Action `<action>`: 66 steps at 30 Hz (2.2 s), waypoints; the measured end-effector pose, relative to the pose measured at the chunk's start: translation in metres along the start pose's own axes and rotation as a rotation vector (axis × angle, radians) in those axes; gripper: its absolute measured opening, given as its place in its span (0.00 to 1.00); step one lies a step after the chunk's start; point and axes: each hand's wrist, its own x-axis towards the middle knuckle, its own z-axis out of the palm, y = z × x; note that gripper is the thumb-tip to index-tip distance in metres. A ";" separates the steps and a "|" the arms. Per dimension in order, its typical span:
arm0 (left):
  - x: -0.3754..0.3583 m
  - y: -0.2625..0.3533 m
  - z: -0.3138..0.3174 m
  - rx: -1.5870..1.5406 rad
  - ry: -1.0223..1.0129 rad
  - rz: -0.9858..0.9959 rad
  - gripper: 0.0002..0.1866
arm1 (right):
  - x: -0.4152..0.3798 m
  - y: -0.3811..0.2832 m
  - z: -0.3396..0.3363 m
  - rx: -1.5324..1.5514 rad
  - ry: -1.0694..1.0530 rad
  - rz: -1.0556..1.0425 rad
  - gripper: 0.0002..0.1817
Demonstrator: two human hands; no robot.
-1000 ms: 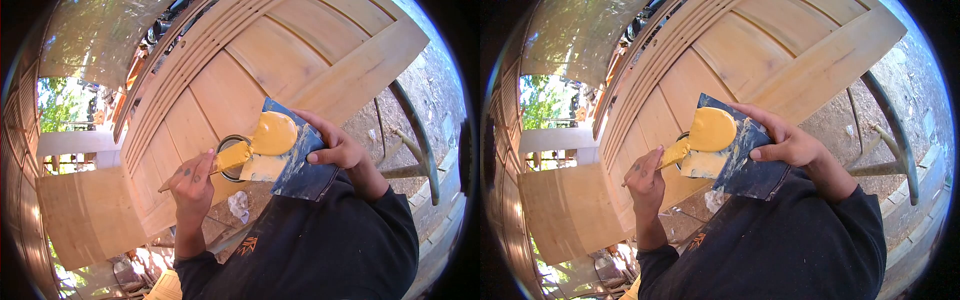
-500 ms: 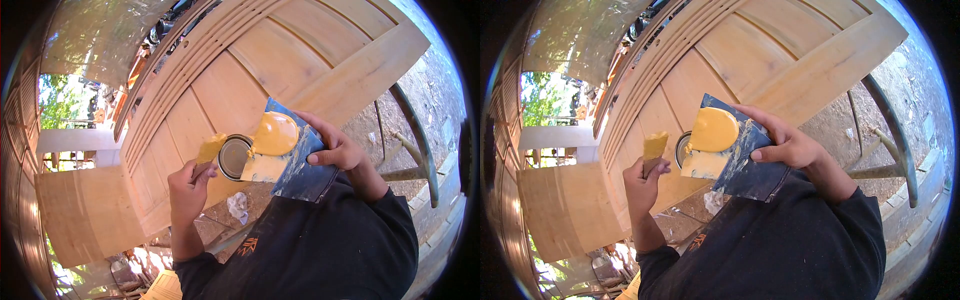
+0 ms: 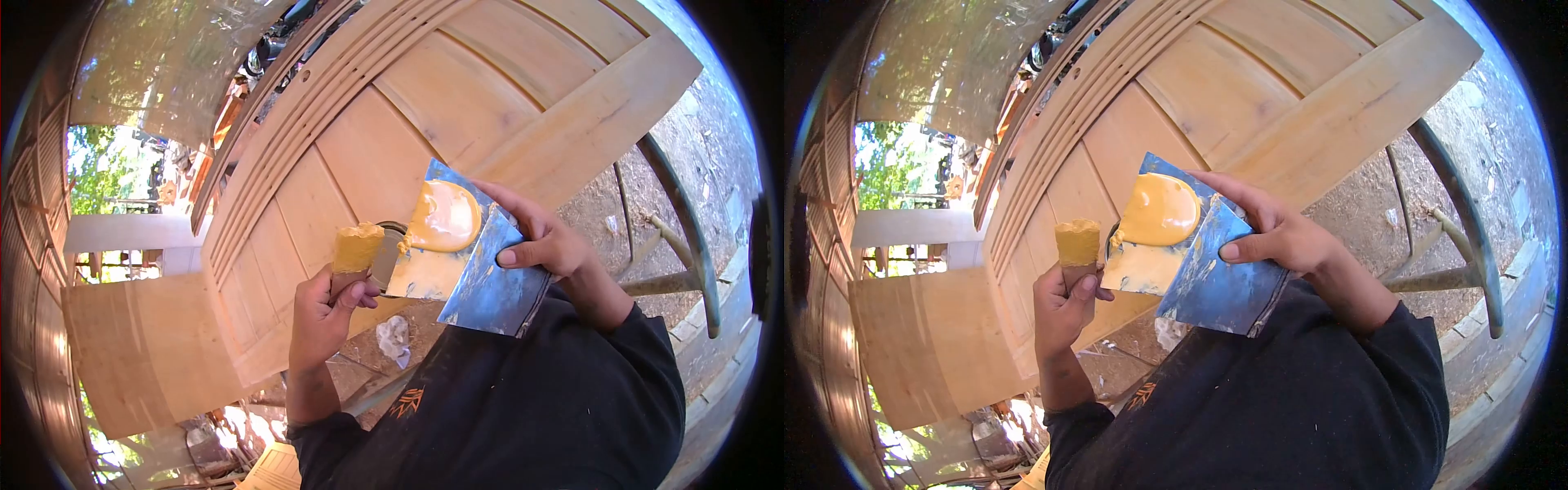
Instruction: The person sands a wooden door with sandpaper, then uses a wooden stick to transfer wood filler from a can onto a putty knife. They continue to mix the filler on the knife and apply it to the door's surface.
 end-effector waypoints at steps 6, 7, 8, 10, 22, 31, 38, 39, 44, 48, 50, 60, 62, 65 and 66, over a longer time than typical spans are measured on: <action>0.002 0.003 0.019 0.192 0.102 0.120 0.12 | 0.000 0.003 0.004 0.083 0.027 0.024 0.45; 0.001 0.005 0.020 0.260 0.109 0.107 0.12 | 0.001 0.003 0.004 0.059 0.022 0.021 0.45; 0.002 0.006 0.020 0.327 0.116 0.094 0.12 | 0.001 0.003 0.004 0.035 0.019 0.017 0.45; 0.005 0.003 0.020 0.412 0.163 0.234 0.12 | 0.001 0.002 0.004 -0.005 -0.006 0.014 0.45; 0.050 -0.003 0.017 0.718 0.266 0.728 0.27 | 0.007 -0.003 0.013 -0.049 -0.230 0.117 0.43; 0.048 -0.025 0.000 0.845 0.300 0.714 0.32 | 0.006 -0.004 0.012 -0.113 -0.233 0.114 0.42; 0.039 -0.029 -0.019 0.796 0.271 0.240 0.26 | 0.004 -0.009 0.010 -0.231 -0.192 0.067 0.41; 0.035 -0.024 -0.017 0.764 0.234 0.185 0.25 | 0.003 -0.008 0.008 -0.270 -0.166 0.053 0.41; 0.020 -0.016 0.005 0.932 0.142 0.126 0.25 | -0.010 -0.008 -0.010 -0.229 0.051 -0.010 0.41; 0.025 -0.023 0.020 0.885 0.118 0.069 0.29 | -0.031 -0.014 -0.031 -0.328 0.255 -0.071 0.43; 0.027 -0.030 0.025 0.974 0.107 0.132 0.34 | -0.041 -0.017 -0.037 -0.346 0.355 -0.059 0.43; 0.046 -0.025 0.043 0.877 -0.009 -0.065 0.64 | -0.053 -0.024 -0.045 -0.413 0.484 -0.086 0.45; 0.058 -0.020 0.030 0.824 -0.023 -0.061 0.64 | -0.057 -0.025 -0.047 -0.460 0.492 -0.103 0.45; 0.089 -0.025 0.003 0.752 -0.009 -0.033 0.63 | -0.068 -0.024 -0.045 -0.466 0.562 -0.128 0.44; 0.103 -0.027 -0.007 0.766 0.015 0.000 0.63 | -0.073 -0.024 -0.043 -0.460 0.595 -0.136 0.45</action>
